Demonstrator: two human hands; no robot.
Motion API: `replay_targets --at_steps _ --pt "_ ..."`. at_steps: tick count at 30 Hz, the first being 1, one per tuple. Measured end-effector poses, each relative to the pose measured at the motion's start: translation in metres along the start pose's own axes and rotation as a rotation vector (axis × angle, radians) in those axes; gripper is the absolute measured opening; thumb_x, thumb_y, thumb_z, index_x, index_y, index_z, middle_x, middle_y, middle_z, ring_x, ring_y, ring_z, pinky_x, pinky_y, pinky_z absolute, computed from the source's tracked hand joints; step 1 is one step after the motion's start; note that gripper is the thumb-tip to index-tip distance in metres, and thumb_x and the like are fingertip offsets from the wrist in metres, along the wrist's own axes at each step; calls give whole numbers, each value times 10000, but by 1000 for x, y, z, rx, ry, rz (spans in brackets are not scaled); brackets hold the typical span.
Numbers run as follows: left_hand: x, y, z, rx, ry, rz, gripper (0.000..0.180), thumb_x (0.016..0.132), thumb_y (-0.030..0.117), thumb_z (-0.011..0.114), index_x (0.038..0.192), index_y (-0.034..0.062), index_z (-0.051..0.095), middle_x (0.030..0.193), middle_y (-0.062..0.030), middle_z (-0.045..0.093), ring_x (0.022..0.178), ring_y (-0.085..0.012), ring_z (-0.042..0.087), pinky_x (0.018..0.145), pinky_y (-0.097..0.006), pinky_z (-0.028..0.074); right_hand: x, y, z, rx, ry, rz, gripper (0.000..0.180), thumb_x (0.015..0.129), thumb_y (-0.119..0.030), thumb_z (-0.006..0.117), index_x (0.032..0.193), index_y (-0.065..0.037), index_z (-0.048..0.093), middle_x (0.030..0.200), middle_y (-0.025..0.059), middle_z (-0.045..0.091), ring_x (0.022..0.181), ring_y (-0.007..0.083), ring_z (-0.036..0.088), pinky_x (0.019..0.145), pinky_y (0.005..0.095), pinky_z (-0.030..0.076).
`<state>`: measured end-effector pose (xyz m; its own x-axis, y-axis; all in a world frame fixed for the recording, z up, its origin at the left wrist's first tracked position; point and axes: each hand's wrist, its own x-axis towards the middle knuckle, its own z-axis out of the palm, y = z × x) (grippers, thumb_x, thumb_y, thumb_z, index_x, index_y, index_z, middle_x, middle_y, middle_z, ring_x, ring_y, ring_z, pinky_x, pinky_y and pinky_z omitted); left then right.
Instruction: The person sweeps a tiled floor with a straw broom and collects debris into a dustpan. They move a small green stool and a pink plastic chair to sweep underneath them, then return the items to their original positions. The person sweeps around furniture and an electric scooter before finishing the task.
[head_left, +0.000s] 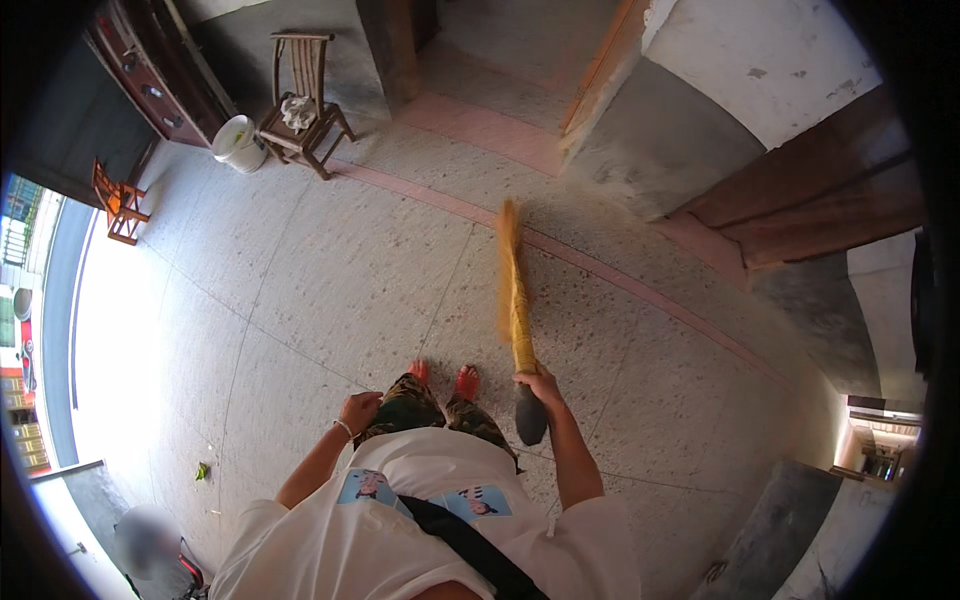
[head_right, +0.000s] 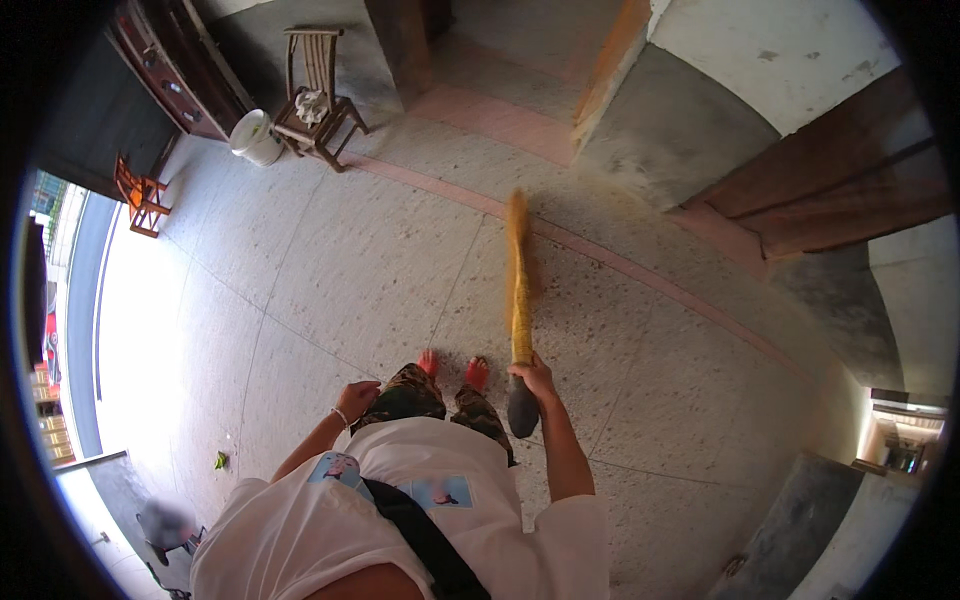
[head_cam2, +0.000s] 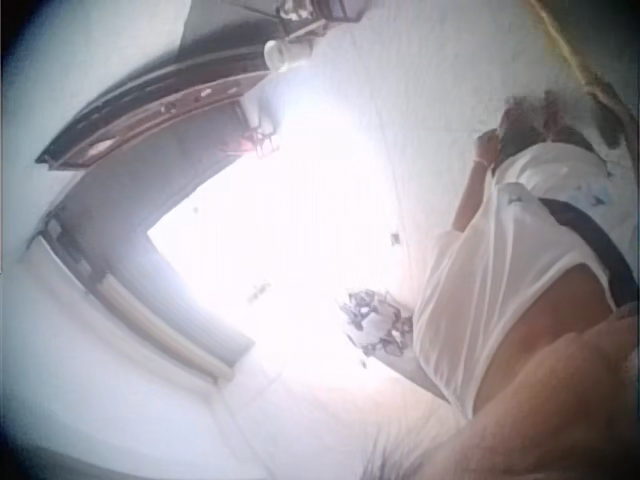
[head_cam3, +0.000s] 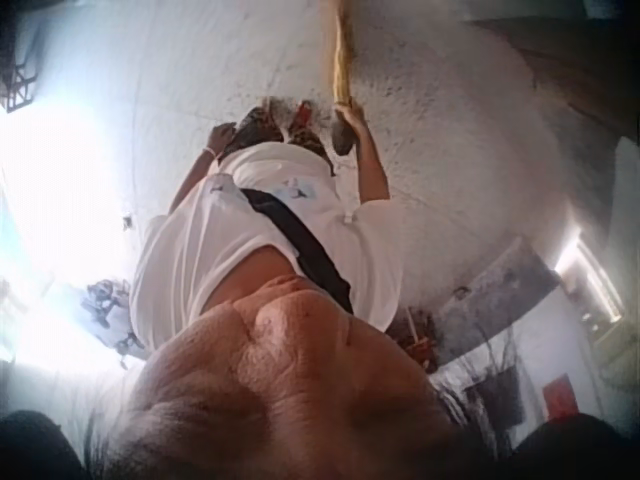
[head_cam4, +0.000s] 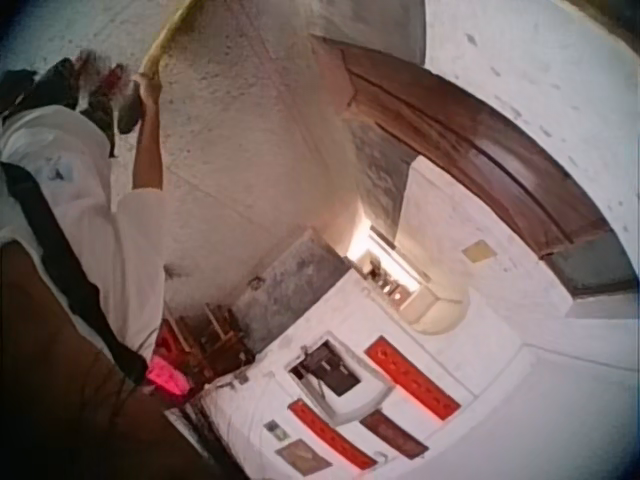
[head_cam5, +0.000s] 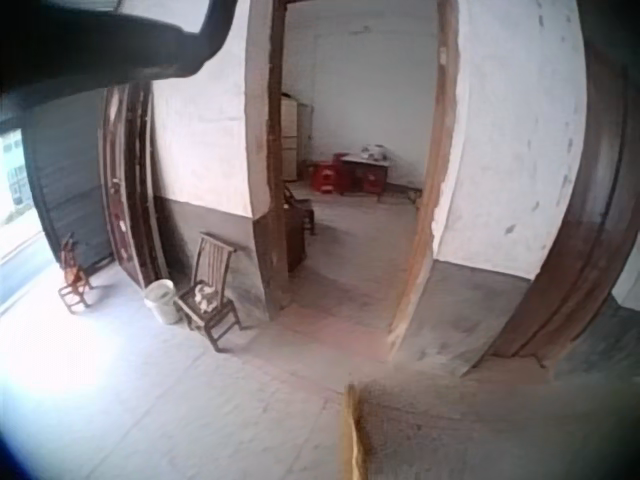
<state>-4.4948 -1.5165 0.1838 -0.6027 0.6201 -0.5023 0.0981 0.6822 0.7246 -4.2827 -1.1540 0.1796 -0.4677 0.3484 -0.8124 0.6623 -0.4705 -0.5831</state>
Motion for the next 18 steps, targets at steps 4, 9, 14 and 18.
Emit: replay_targets --at_steps 4,9,14,18 --pt "45 13 -10 161 -64 5 248 783 170 541 1001 70 607 861 -147 634 804 -251 620 718 -315 480 -6 -53 -24 -48 84 -84 805 640 -199 699 1316 -37 294 1012 100 566 902 204 550 787 295 422" --pt "128 2 -14 318 -189 178 243 807 239 504 941 85 636 944 -121 620 868 -233 599 758 -318 472 79 -82 -60 -412 381 -46 927 611 -228 717 1357 -66 193 1104 147 528 975 259 534 800 327 433" --pt "245 8 -51 735 -280 579 232 742 217 575 911 75 645 1025 -65 603 928 -195 577 777 -315 475 181 -129 -65 -201 316 -77 834 509 -282 729 1222 -32 376 1134 148 502 986 254 517 806 322 432" --pt "315 22 -93 657 -197 576 214 722 154 569 893 43 633 947 -103 626 821 -220 611 728 -315 493 173 -177 -32 -236 128 72 874 564 -250 722 1299 -16 310 1162 144 489 988 214 515 825 294 414"
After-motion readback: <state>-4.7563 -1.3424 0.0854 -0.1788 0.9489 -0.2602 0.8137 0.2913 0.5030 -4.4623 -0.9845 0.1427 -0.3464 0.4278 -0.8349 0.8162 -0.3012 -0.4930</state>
